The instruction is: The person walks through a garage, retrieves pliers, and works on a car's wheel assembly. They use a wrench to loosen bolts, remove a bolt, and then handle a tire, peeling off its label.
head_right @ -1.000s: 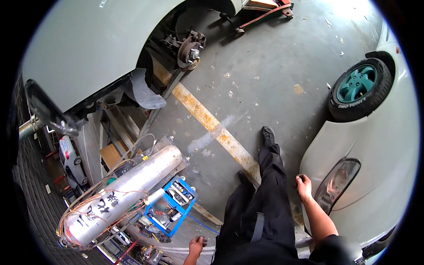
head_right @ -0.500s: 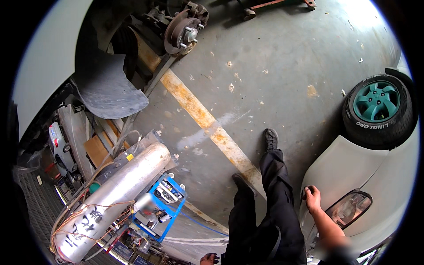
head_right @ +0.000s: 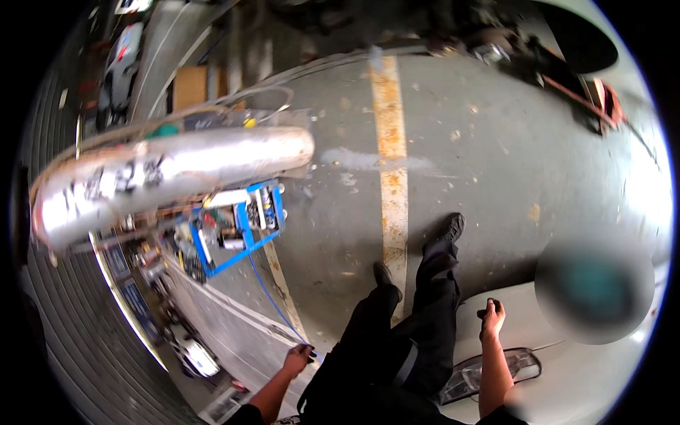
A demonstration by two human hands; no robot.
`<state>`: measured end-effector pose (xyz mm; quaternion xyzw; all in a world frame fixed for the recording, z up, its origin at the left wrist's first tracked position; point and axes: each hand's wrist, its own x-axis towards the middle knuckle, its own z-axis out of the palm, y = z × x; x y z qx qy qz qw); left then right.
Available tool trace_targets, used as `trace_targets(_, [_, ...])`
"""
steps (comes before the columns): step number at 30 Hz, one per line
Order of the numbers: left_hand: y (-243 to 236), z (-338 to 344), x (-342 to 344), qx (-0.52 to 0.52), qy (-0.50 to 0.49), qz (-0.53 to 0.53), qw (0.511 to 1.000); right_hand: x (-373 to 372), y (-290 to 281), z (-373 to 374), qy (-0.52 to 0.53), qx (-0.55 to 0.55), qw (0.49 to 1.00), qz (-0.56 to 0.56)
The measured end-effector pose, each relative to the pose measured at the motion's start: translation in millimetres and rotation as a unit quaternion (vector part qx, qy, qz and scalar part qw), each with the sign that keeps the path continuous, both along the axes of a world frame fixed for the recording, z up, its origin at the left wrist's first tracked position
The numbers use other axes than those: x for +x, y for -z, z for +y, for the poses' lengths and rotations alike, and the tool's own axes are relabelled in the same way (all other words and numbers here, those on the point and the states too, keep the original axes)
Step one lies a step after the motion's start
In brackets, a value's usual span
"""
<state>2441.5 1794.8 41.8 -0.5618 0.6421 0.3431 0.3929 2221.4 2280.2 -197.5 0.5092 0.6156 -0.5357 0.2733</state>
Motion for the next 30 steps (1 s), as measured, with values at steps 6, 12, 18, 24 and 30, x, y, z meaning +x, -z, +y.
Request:
trace_targets(6, [-7.3, -19.5, 84.9, -0.038, -0.186, 0.114, 0.975, 22.9, -16.0, -11.0, -0.127, 0.035, 0.991, -0.006])
trace_targets(12, [35.8, -23.1, 252.3, 0.005, -0.328, 0.155, 0.932, 26.2, -73.2, -64.4, -0.235, 0.096, 0.966, 0.055])
trace_targets(18, [53.8, -60.3, 403.3, -0.004, -0.469, 0.165, 0.867, 88.1, -140.0, -191.3, -0.356, 0.136, 0.922, 0.073])
trace_targets(24, [57.8, -137.0, 494.7, -0.064, -0.497, 0.119, 0.857, 140.0, -159.8, -291.1, -0.524, 0.132, 0.838, 0.076])
trace_targets(30, [82.0, -166.8, 537.7, -0.112, -0.557, 0.226, 0.791, 144.3, -175.2, -422.8, -0.598, 0.122, 0.79, 0.061])
